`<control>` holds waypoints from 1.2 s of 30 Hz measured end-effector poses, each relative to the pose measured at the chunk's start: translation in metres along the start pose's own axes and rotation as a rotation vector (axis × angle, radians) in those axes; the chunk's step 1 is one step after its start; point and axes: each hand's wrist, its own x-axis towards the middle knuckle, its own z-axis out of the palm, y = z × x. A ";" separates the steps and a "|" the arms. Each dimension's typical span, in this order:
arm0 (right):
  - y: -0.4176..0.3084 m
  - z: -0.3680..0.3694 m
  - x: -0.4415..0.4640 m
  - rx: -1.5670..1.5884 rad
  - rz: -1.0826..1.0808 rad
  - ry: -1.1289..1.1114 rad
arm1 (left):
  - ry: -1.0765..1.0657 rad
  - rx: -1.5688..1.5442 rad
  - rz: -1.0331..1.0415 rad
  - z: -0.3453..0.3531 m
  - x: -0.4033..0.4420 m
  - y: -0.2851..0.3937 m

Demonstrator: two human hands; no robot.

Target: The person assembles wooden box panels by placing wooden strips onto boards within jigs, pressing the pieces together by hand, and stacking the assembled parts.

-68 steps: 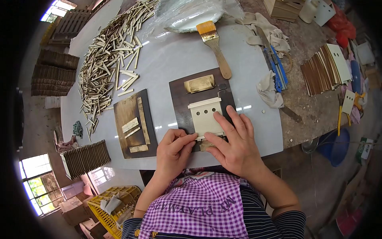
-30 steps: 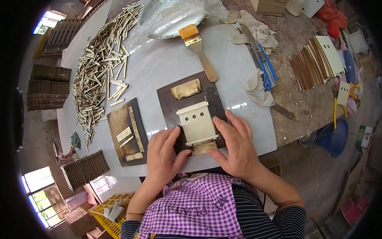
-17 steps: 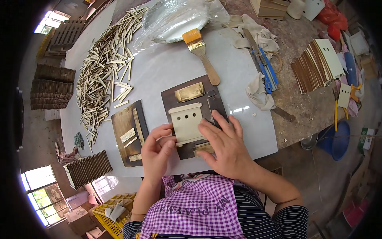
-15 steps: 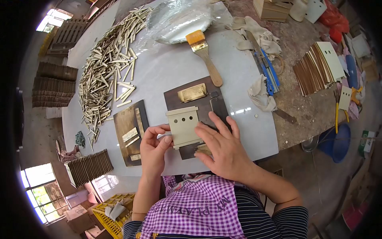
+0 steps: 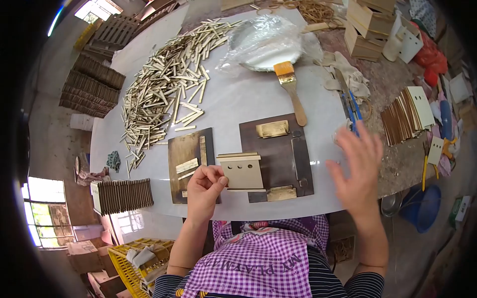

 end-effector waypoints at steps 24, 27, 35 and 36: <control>0.227 -0.042 0.013 -0.462 0.294 0.265 | 0.274 -0.038 0.213 -0.121 -0.056 0.095; 0.234 -0.051 0.019 -0.411 0.299 0.245 | 0.284 -0.091 0.187 -0.130 -0.066 0.105; 0.307 -0.047 0.020 -0.325 0.233 0.282 | 0.283 -0.121 0.222 -0.150 -0.089 0.125; 0.314 -0.047 0.021 -0.279 0.225 0.302 | 0.300 -0.083 0.251 -0.154 -0.092 0.130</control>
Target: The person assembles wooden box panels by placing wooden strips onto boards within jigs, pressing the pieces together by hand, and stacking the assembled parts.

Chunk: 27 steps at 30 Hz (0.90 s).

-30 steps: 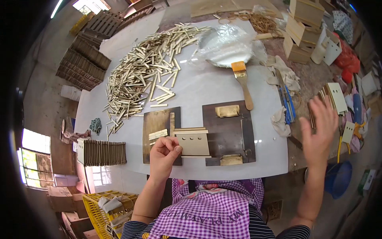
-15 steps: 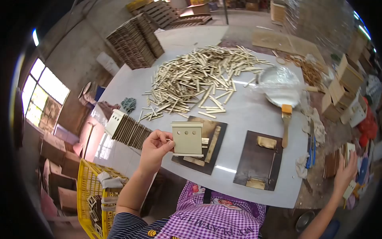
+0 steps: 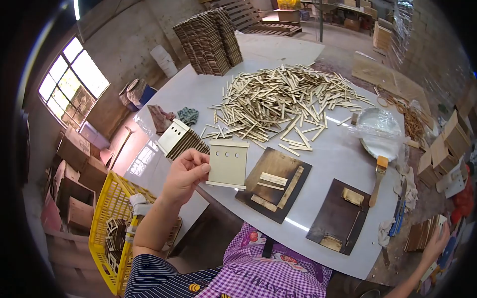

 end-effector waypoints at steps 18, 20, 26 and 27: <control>-0.284 -0.019 -0.058 0.286 -0.239 -0.089 | 0.222 0.635 0.068 -0.112 0.032 0.117; -0.304 -0.012 -0.067 0.318 -0.256 -0.116 | 0.225 0.716 0.053 -0.112 0.039 0.115; -0.336 -0.008 -0.085 0.415 -0.322 -0.254 | 0.250 0.989 0.116 -0.114 0.049 0.103; -0.338 -0.007 -0.087 0.414 -0.322 -0.256 | 0.298 1.128 0.121 -0.103 0.046 0.101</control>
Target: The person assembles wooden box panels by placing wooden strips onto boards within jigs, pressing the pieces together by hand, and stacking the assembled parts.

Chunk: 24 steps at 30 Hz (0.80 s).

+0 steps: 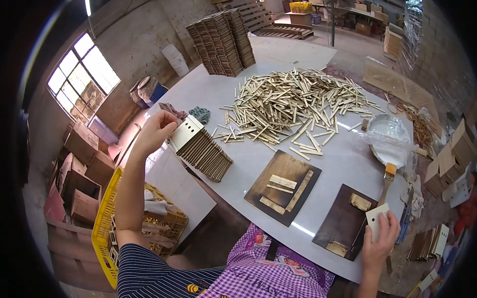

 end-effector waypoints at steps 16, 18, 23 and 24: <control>-0.023 0.012 -0.016 0.077 -0.009 -0.050 | -0.075 0.480 -0.063 0.022 -0.031 0.071; -0.027 0.013 -0.016 0.089 -0.011 -0.057 | -0.070 0.481 -0.044 0.022 -0.031 0.067; -0.036 0.013 -0.018 0.098 -0.032 -0.064 | -0.041 0.500 0.011 0.024 -0.025 0.059; -0.037 0.013 -0.019 0.096 -0.029 -0.065 | -0.046 0.478 -0.005 0.024 -0.025 0.061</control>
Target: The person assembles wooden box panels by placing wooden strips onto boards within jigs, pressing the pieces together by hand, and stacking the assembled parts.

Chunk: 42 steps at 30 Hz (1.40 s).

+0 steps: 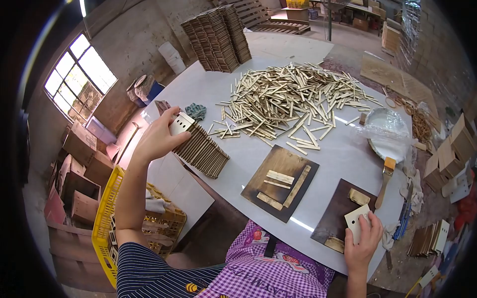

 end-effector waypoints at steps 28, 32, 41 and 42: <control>-0.026 0.025 -0.002 0.175 -0.012 0.120 | -0.108 -0.180 0.655 0.199 -0.020 0.066; -0.026 0.020 -0.001 0.105 0.021 0.026 | -0.116 -0.226 0.599 0.215 -0.013 0.065; -0.017 0.012 -0.007 -0.050 0.140 -0.143 | -0.067 -0.323 0.663 0.224 -0.005 0.064; -0.017 0.012 -0.006 -0.055 0.120 -0.156 | -0.077 -0.333 0.672 0.224 -0.005 0.064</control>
